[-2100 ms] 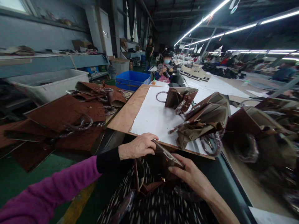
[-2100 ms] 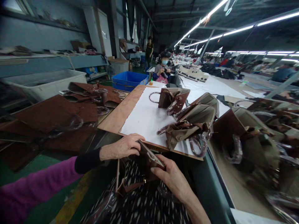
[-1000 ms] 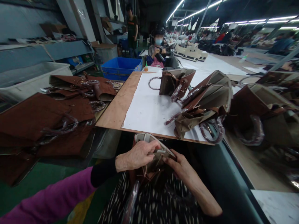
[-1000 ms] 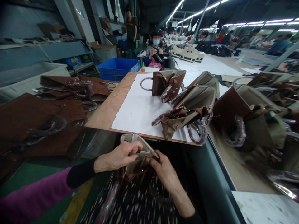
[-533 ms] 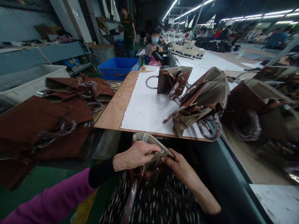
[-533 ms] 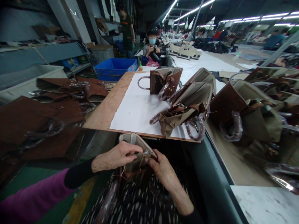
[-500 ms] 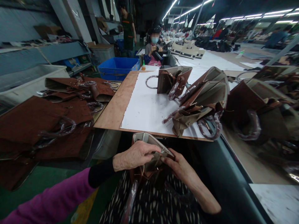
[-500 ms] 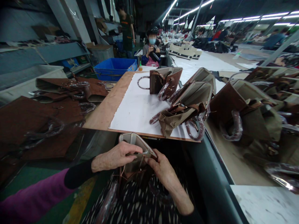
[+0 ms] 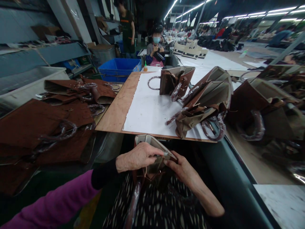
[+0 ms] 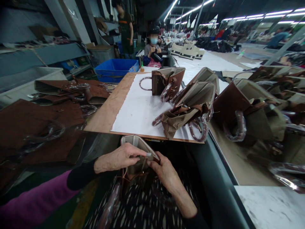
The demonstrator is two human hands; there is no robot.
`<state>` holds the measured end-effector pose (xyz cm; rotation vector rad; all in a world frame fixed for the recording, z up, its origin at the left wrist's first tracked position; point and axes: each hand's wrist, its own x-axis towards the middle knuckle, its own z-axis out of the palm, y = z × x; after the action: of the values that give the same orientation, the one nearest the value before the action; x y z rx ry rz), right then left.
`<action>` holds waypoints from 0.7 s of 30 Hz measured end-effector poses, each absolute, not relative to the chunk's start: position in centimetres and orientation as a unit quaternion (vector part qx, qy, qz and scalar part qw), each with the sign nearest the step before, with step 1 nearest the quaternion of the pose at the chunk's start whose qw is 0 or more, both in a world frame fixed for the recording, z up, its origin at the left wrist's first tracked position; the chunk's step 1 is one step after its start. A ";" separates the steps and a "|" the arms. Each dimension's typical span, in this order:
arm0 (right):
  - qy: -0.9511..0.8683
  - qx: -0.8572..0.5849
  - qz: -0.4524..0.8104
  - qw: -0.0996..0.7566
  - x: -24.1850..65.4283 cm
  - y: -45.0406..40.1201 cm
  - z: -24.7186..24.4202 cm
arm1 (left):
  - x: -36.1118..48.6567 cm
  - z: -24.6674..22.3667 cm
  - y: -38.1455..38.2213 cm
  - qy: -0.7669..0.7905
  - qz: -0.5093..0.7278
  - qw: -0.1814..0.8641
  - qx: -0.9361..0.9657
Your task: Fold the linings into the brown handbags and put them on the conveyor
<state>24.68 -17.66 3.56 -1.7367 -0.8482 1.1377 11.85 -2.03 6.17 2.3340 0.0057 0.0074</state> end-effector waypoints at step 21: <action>-0.422 -0.782 0.295 0.352 23.4 -17.9 2.8 | 13.4 7.1 -2.4 0.082 -0.065 0.172 0.979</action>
<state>23.42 -17.91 2.81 -2.0223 -1.0923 0.7630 13.40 -2.41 7.10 2.7799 0.2332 -0.1848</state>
